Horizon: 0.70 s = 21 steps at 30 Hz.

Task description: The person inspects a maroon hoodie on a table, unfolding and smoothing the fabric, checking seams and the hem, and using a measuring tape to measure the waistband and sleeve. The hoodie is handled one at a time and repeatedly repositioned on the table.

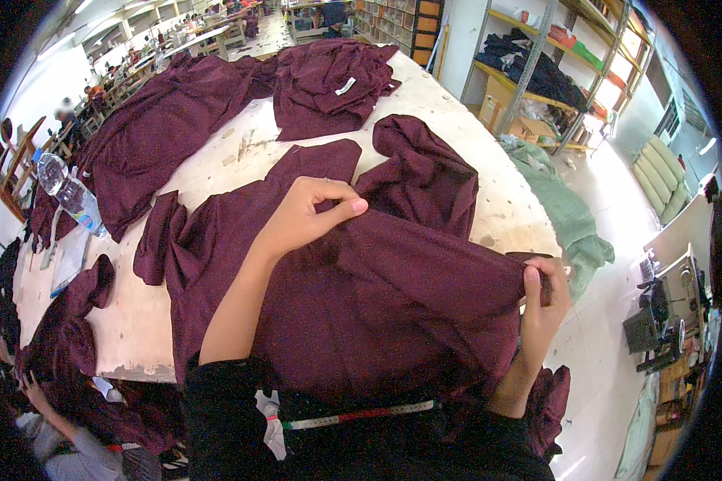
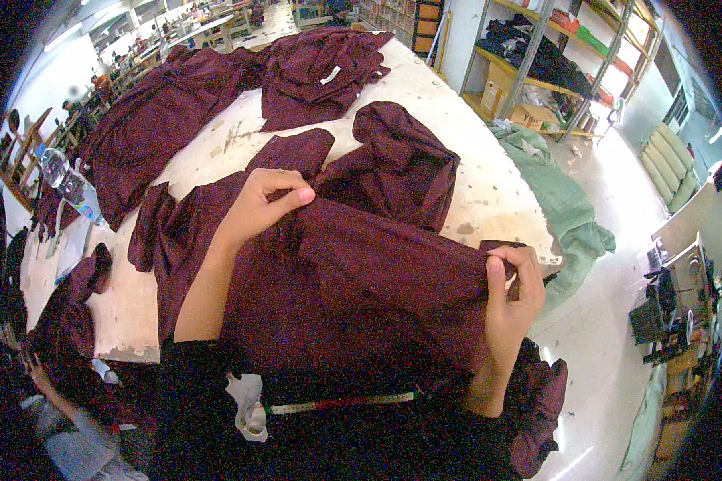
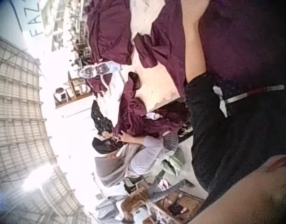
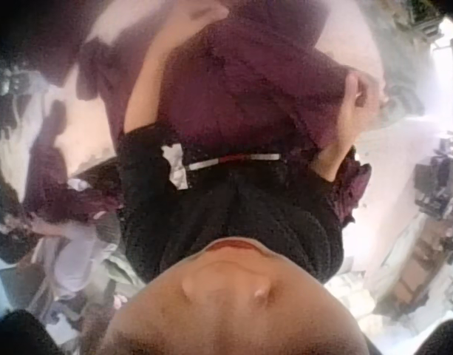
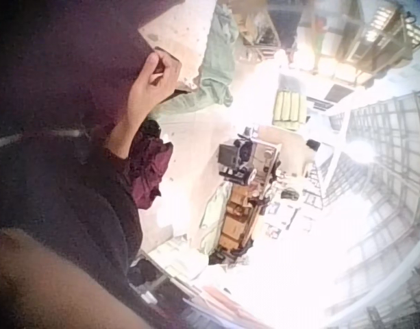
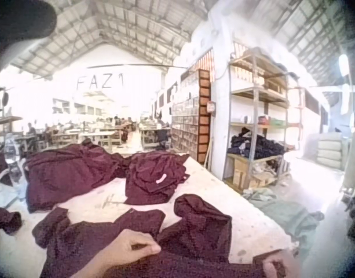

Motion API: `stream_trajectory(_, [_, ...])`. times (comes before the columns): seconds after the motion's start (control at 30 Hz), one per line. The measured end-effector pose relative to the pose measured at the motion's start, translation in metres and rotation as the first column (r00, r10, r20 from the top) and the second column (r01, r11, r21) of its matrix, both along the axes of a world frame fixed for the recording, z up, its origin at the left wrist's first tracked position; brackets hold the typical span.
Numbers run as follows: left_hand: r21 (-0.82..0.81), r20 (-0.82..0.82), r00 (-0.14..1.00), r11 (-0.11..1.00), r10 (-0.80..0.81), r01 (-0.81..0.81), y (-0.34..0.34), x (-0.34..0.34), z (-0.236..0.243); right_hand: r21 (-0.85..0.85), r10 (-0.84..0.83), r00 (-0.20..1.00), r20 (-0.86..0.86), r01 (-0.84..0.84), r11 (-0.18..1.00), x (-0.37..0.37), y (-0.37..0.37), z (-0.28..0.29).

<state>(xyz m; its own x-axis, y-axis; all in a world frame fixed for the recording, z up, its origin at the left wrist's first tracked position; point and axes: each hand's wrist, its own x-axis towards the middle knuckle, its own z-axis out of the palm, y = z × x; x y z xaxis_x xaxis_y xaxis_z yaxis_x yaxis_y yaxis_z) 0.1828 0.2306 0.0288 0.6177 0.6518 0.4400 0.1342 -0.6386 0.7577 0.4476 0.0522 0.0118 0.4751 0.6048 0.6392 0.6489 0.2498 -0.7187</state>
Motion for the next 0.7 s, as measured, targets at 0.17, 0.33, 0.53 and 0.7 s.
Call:
stream_trajectory(0.17, [0.016,-0.021,1.000,1.000,0.017,-0.016,-0.007,0.004,-0.001,-0.221,-0.149,0.955,0.257,0.208,0.953,-0.001,0.016,0.002])
stream_trajectory(0.33, [0.164,0.000,0.993,0.979,-0.121,0.120,-0.022,0.033,-0.005,-0.158,0.246,0.968,-0.045,-0.250,0.955,-0.053,0.031,0.019])
stream_trajectory(0.53, [0.210,-0.005,0.970,0.948,-0.242,0.238,-0.014,0.046,-0.008,-0.155,0.428,0.863,0.268,-0.399,0.904,-0.052,0.055,-0.003])
stream_trajectory(0.7, [0.405,-0.227,0.974,0.908,-0.016,0.109,0.037,0.022,-0.030,0.118,0.207,0.867,0.453,-0.289,0.950,-0.052,0.035,-0.003])
